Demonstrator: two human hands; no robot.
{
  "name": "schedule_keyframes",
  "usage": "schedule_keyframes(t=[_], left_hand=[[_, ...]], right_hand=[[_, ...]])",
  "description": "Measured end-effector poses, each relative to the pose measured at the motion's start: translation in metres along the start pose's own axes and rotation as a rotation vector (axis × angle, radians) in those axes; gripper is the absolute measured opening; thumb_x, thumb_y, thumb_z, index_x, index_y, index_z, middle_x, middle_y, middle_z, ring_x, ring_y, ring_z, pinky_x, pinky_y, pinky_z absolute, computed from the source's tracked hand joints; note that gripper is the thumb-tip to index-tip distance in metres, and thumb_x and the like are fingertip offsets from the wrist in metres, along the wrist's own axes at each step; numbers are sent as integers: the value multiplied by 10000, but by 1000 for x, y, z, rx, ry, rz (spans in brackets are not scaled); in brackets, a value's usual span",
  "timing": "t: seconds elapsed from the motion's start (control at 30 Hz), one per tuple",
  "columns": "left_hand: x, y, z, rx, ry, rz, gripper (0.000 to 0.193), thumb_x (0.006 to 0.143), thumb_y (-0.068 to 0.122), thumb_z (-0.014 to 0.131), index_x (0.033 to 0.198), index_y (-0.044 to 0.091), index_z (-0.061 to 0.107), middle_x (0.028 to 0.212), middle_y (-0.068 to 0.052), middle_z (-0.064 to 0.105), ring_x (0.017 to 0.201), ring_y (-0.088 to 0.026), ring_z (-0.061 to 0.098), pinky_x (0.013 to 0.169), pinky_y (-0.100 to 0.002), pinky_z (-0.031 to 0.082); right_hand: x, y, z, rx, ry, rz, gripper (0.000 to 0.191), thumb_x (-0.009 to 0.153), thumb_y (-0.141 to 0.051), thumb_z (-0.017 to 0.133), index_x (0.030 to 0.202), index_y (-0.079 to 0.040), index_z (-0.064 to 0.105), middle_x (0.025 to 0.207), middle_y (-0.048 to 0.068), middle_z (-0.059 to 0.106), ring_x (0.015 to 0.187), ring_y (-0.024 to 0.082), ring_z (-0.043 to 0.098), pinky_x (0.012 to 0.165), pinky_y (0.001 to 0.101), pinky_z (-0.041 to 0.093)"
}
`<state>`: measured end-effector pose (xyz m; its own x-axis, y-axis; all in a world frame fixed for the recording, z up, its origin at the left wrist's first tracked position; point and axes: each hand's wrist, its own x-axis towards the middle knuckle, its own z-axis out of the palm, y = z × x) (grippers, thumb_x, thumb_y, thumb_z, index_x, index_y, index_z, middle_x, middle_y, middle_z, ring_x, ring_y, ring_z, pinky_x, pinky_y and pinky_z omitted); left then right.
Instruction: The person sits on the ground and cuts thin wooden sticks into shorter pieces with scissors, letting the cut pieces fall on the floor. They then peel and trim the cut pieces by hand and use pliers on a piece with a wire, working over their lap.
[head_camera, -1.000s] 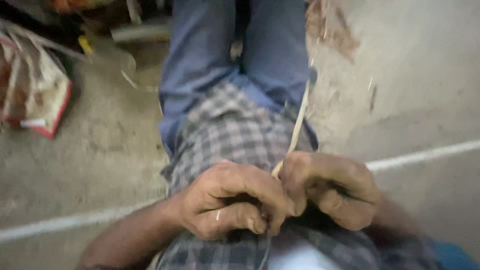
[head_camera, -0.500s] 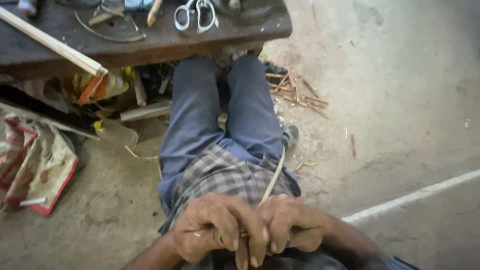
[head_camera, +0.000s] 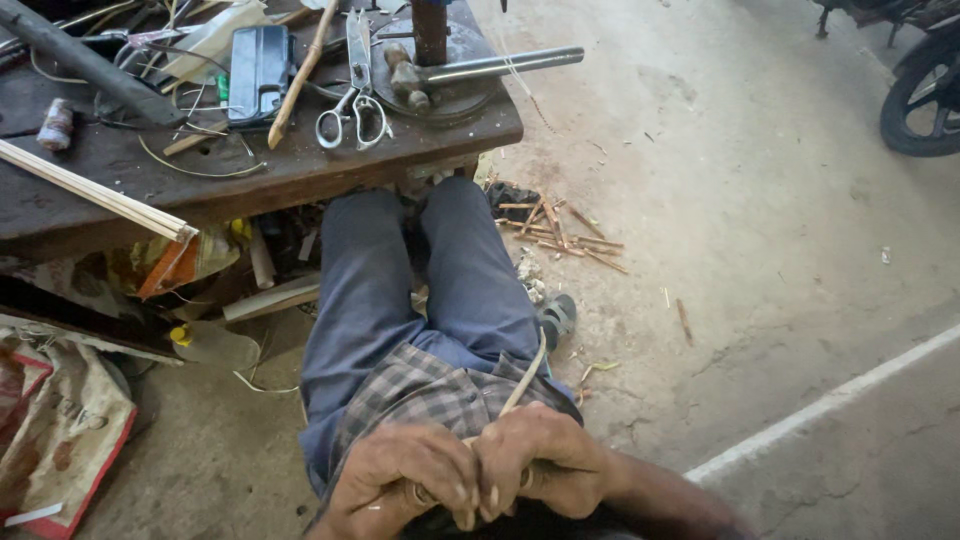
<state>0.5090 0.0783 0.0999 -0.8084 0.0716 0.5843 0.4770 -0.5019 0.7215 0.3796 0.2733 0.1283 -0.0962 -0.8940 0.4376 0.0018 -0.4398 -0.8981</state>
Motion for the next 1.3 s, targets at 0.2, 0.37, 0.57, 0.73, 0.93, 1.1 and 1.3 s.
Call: schedule_keyframes(t=[0.2, 0.37, 0.57, 0.73, 0.93, 1.1, 1.3], left_hand=[[-1, 25, 5, 1, -246, -153, 178, 1149, 136, 546, 1113, 13, 670, 1040, -139, 723, 998, -297, 741, 908, -375, 596], [-7, 50, 30, 223, -292, -329, 128, 1139, 179, 606, 1104, 61, 643, 1018, -67, 669, 962, -250, 659, 853, -349, 527], [-9, 58, 41, 167, -311, -473, 122, 1008, 147, 564, 1082, 58, 605, 1068, -57, 629, 1065, -218, 679, 925, -326, 526], [-8, 52, 39, 183, -339, -418, 131, 1039, 151, 566, 1096, 44, 616, 1103, -53, 652, 1033, -203, 685, 924, -310, 526], [-16, 42, 35, 98, -310, -339, 170, 1127, 210, 546, 1125, 61, 629, 1117, -50, 683, 1066, -205, 689, 943, -335, 505], [-26, 36, 34, 59, -146, -245, 238, 1173, 244, 489, 1134, 79, 655, 1100, -50, 710, 1071, -209, 725, 948, -371, 494], [-22, 37, 26, 41, -163, -116, 283, 1215, 267, 438, 1191, 60, 631, 1145, -90, 692, 1076, -219, 682, 958, -347, 503]], right_hand=[[3, -29, -5, -86, -313, 64, 145, 1141, -164, 540, 1077, -65, 624, 979, 84, 664, 878, 292, 687, 772, 390, 546], [11, -60, 2, -427, -620, 103, 160, 898, -197, 649, 975, -60, 618, 870, 77, 549, 805, 299, 599, 679, 440, 466], [-7, -74, 10, -497, -659, 318, 145, 930, -253, 642, 893, -113, 651, 806, 28, 539, 743, 202, 591, 626, 381, 465], [-26, -77, 12, -628, -586, 270, 193, 897, -254, 627, 942, -72, 671, 842, 21, 555, 777, 173, 600, 629, 350, 459], [-11, -75, -5, -439, -571, 151, 246, 907, -250, 590, 1007, -45, 684, 974, 73, 664, 739, 214, 583, 649, 384, 467], [-14, -42, 15, 118, 17, 71, 135, 1081, -93, 492, 1051, -44, 614, 915, 133, 689, 681, 242, 623, 621, 419, 483], [-28, -33, 20, 174, 192, -133, 46, 989, -65, 606, 964, -32, 625, 782, 127, 704, 514, 186, 600, 479, 375, 450]])
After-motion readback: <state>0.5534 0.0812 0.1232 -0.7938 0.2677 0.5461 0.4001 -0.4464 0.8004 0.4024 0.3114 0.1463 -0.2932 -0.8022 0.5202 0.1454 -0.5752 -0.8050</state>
